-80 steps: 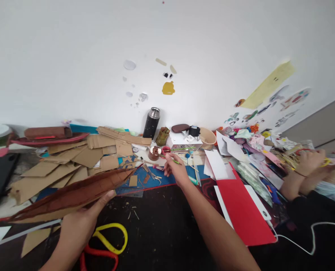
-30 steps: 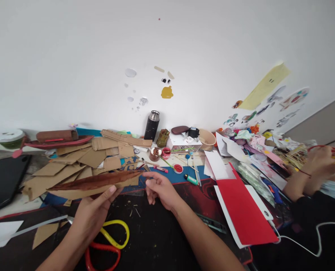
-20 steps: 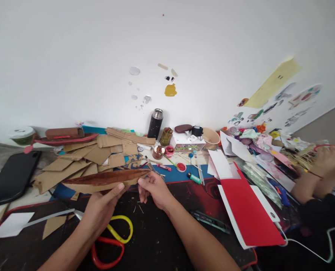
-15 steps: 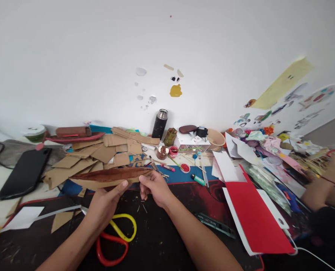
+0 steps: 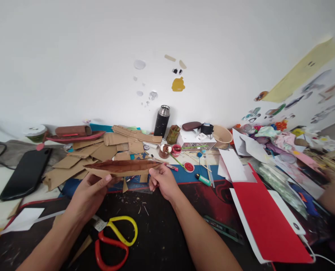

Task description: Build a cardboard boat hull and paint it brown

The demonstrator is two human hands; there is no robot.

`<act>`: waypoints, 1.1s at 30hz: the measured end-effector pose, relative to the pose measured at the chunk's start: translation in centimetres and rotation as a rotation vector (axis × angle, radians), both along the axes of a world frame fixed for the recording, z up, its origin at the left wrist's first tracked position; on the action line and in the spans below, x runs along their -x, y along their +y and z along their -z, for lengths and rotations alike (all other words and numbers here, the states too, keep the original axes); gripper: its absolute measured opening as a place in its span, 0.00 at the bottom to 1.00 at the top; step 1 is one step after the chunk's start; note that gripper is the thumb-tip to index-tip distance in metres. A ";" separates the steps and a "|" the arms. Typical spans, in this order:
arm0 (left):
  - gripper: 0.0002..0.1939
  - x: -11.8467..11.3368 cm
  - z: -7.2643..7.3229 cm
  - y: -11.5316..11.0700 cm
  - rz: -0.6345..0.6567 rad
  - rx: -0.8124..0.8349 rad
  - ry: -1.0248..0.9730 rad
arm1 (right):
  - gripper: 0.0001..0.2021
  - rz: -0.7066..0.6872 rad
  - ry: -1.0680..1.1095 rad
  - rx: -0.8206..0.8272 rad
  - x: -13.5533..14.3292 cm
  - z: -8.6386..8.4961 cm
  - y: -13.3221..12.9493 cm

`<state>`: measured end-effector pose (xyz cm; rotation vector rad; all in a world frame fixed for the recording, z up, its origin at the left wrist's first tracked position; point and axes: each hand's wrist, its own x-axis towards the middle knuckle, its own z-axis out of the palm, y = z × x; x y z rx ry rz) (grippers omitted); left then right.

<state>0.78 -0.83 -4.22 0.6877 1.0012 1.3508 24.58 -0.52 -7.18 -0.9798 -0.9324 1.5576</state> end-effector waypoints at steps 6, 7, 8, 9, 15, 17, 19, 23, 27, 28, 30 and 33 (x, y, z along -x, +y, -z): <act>0.25 0.9 0.6 -0.1 0.018 0.020 0.067 | 0.33 -0.024 0.002 -0.001 -0.3 0.1 -0.2; 0.27 1.1 0.5 0.0 0.020 0.023 0.078 | 0.33 -0.030 0.000 0.001 -0.3 0.0 -0.3; 0.29 1.3 0.4 0.0 0.018 0.029 0.092 | 0.32 -0.040 -0.007 0.003 -0.4 -0.2 -0.3; 0.33 1.4 0.2 0.0 0.012 0.039 0.111 | 0.31 -0.058 -0.017 0.003 -0.5 -0.3 -0.4; 0.46 1.7 -0.4 0.1 0.005 0.077 0.157 | 0.26 -0.132 -0.073 -0.015 -1.4 -0.6 -0.4; 0.47 1.8 -0.2 0.1 0.011 0.083 0.148 | 0.26 -0.151 -0.094 -0.036 -1.6 -0.5 -0.4; 0.47 1.9 0.0 0.0 0.011 0.071 0.139 | 0.25 -0.163 -0.098 -0.044 -1.7 -0.5 -0.4; 0.40 2.0 0.0 0.1 0.038 0.067 0.142 | 0.24 -0.125 -0.068 -0.028 -1.6 -0.4 -0.5; 0.36 1.6 -0.7 -0.1 0.020 0.077 0.194 | 0.27 -0.090 -0.058 -0.028 -1.4 -0.1 -0.7; 0.35 1.4 -0.8 -0.2 0.002 0.068 0.210 | 0.28 -0.082 -0.057 -0.028 -1.4 -0.1 -0.7; 0.35 1.1 -1.0 -0.3 -0.018 0.059 0.241 | 0.30 -0.062 -0.054 -0.024 -1.3 -0.2 -0.7; 0.36 1.0 -0.7 -0.5 0.002 0.045 0.288 | 0.31 -0.037 -0.053 -0.014 -1.1 -0.3 -0.7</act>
